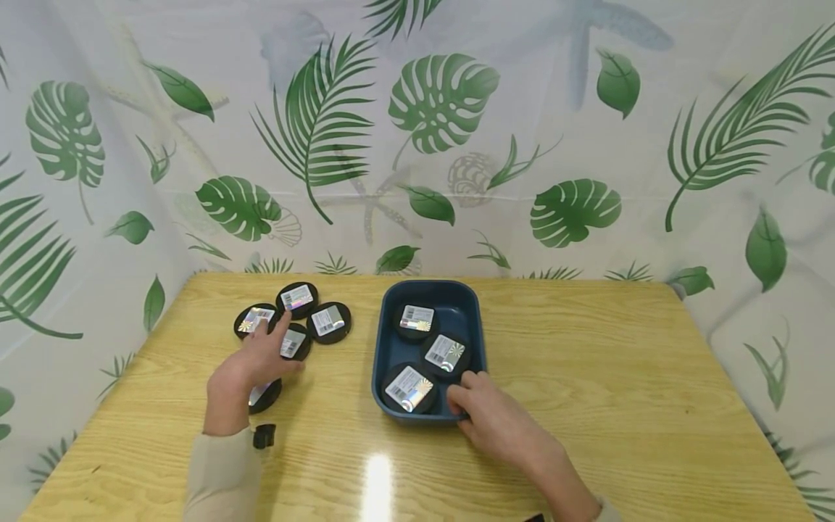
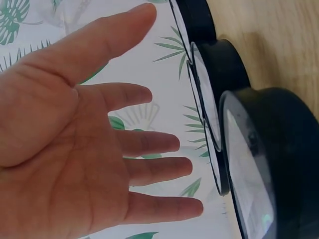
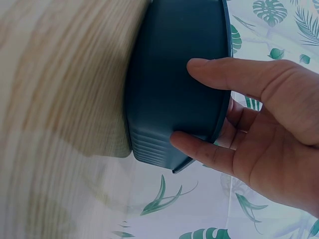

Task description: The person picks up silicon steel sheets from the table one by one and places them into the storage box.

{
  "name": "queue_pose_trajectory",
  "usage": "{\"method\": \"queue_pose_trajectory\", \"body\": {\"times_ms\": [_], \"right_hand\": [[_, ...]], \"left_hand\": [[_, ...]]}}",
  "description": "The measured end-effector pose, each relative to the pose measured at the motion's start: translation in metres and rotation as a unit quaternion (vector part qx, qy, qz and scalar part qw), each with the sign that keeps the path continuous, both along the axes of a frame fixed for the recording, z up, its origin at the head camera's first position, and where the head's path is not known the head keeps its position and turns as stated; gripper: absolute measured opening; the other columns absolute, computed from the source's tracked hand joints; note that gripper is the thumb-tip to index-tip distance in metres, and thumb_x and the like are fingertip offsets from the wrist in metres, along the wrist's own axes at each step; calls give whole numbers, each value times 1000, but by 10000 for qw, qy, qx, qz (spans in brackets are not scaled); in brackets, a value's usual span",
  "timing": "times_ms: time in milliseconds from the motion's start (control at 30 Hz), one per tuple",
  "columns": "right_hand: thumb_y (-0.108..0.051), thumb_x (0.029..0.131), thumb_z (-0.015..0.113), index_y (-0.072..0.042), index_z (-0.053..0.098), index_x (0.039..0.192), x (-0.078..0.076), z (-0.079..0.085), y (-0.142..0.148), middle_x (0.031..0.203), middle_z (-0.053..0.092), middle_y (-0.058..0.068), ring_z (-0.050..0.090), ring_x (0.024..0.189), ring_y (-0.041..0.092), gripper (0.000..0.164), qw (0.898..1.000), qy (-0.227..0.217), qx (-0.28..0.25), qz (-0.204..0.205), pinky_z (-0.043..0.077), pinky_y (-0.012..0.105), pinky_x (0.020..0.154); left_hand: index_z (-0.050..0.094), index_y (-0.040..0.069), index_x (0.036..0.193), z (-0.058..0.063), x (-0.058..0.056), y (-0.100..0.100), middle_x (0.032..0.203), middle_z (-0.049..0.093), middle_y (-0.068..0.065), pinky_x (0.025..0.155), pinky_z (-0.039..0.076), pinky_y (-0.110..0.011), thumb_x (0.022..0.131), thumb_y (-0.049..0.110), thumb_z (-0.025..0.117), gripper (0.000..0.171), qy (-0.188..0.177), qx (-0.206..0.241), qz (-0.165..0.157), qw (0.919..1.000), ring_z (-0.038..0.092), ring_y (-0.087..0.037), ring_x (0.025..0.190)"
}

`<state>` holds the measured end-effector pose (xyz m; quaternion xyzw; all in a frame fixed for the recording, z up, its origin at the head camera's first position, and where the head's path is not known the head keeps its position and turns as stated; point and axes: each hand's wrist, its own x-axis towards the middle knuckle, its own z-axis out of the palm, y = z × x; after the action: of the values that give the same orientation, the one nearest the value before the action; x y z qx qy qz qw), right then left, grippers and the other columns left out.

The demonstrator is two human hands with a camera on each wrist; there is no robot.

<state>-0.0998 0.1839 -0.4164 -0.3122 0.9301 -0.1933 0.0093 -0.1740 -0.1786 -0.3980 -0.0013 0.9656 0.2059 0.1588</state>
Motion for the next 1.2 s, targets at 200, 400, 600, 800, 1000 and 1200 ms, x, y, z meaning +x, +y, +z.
{"method": "queue_pose_trajectory", "body": {"times_ms": [200,400,600,800,1000,1200], "right_hand": [[3,75,81,-19,54,78,-1,-1,0,80,40,-8,38,76,11,35,10000,22,36,-7,40,25,66],[3,75,81,-19,55,78,0,-1,0,80,41,-8,37,76,11,34,10000,12,42,-16,40,24,65],[3,75,81,-19,55,78,0,-1,0,80,41,-8,38,76,11,34,10000,3,56,-22,40,25,65],[3,76,80,-19,54,78,0,-1,0,81,41,-7,37,76,12,34,10000,-20,45,-41,39,24,65],[4,76,80,-19,54,78,0,-2,0,80,40,-7,37,76,11,35,10000,-6,31,-38,39,24,65],[4,76,79,-19,52,78,1,-2,0,80,38,-7,36,76,11,36,10000,-37,-16,-33,38,25,66]], "left_hand": [[14,4,159,-3,-1,-2,155,9,-40,100,37,-68,90,21,73,92,-138,65,3,9999,21,-61,139],[20,4,157,-6,-1,-4,152,16,-42,100,37,-67,89,21,72,88,-236,57,-54,9997,29,-61,135],[22,4,157,-11,-3,-3,152,18,-40,102,36,-66,89,23,72,87,-381,-5,-56,9993,29,-59,136],[28,0,154,-12,-4,0,149,25,-41,101,38,-65,88,22,73,83,-303,-231,-101,9992,33,-60,133],[40,-1,147,-14,-5,8,141,35,-40,94,43,-65,89,26,73,72,0,-483,124,9988,38,-58,127],[43,-7,140,-23,-9,15,135,36,-42,93,44,-64,92,27,68,64,459,-491,450,9967,42,-61,120]]}}
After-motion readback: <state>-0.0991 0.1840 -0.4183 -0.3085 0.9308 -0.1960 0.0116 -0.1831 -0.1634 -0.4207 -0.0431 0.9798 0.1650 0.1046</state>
